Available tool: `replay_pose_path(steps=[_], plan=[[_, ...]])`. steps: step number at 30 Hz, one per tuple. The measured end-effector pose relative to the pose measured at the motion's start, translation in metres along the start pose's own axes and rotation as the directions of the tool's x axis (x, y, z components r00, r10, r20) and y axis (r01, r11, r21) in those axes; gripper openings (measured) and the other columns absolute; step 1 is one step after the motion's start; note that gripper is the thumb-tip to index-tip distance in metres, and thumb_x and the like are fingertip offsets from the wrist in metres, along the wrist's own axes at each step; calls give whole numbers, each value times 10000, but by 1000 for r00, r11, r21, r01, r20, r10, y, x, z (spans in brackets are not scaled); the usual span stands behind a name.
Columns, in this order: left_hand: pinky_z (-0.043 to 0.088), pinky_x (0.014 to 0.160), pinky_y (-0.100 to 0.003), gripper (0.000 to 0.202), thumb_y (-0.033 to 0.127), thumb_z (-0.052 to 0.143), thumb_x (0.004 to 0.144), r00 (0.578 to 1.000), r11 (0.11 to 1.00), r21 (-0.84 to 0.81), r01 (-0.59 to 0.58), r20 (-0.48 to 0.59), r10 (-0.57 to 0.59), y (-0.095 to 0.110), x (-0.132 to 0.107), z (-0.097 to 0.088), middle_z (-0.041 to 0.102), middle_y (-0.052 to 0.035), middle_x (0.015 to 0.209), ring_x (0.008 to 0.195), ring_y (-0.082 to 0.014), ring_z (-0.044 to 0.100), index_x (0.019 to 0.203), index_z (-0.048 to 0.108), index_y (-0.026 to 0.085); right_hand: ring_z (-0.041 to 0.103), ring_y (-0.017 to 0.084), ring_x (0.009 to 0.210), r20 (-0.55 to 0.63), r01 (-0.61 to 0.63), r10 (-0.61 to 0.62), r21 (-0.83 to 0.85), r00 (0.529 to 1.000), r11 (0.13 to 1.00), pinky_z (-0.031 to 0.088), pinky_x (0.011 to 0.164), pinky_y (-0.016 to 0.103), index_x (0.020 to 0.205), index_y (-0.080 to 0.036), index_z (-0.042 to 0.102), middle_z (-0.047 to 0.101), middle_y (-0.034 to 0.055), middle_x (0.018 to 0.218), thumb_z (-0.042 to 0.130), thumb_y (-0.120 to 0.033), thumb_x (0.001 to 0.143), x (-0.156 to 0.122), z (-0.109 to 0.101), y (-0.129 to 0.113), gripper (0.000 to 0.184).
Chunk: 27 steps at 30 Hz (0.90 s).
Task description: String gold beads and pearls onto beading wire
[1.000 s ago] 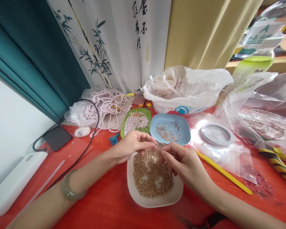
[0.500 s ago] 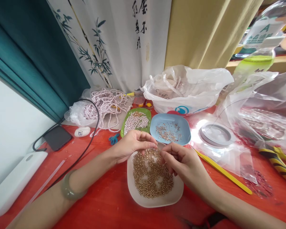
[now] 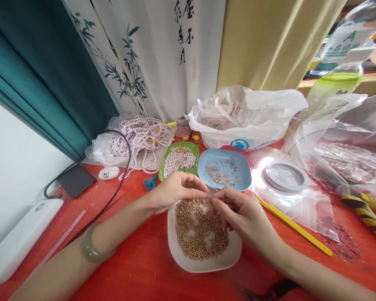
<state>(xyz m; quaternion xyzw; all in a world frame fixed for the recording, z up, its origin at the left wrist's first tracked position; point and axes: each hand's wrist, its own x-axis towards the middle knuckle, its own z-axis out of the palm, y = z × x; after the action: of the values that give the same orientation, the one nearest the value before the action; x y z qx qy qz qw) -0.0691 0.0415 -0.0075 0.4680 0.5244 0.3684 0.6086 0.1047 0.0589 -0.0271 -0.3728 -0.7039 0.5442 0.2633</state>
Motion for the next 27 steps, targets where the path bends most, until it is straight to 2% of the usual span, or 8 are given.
replay_pose_path(steps=[3,6,10,13,15,19,23,27], plan=[[389,530,-211,224,223,667,632,1000,995,93,-18,-12,20,7,-1,-4,643,-38,737,658,-110,558,823,599,129,427,71,408,11,1,-1,-9,1000,1000,348,393,196,663,-170,517,491,-31,503,435,-281,800,-1,0,2,195],[402,554,-230,218,272,620,677,991,954,291,-76,-85,105,12,0,-18,651,-45,781,696,-131,562,852,593,145,454,73,428,23,8,-8,5,1000,1000,375,416,199,695,-174,514,515,-25,540,424,-286,819,-1,0,4,190],[392,602,-254,128,258,573,696,937,759,647,-74,-215,274,12,4,-49,648,-30,796,667,-128,536,763,633,166,461,75,429,25,37,-37,15,999,999,380,429,197,717,-175,519,484,-41,510,405,-300,845,-1,0,7,212],[369,573,-274,145,264,550,697,926,613,789,50,-267,269,8,7,-71,658,-28,783,599,-131,515,770,648,186,457,76,432,12,57,-56,-3,998,998,370,431,196,729,-176,527,448,-53,483,394,-302,856,-1,-1,8,222],[369,590,-280,152,264,549,691,930,561,824,73,-260,261,5,10,-80,663,-34,799,618,-141,528,769,655,188,456,74,434,14,69,-69,-8,998,998,366,434,196,739,-176,529,447,-54,487,393,-296,858,0,-1,9,217],[375,640,-287,180,277,542,698,934,526,849,48,-224,277,-3,15,-76,665,-43,812,678,-159,547,795,664,186,457,73,433,26,66,-66,-7,997,998,364,435,194,740,-174,524,455,-54,490,403,-289,853,0,-1,9,202],[349,726,-324,176,306,566,693,899,458,889,5,-205,388,-9,19,-59,656,-56,810,798,-205,520,771,679,196,452,76,425,25,47,-46,-18,999,999,352,428,197,731,-176,519,449,-57,472,409,-290,847,0,-1,7,196],[332,709,-334,128,296,591,681,879,441,897,-10,-202,431,-11,18,-52,642,-56,744,786,-220,495,701,683,208,448,81,419,32,37,-37,-20,999,999,345,433,206,719,-178,511,446,-58,450,405,-294,846,-1,-1,4,201]])
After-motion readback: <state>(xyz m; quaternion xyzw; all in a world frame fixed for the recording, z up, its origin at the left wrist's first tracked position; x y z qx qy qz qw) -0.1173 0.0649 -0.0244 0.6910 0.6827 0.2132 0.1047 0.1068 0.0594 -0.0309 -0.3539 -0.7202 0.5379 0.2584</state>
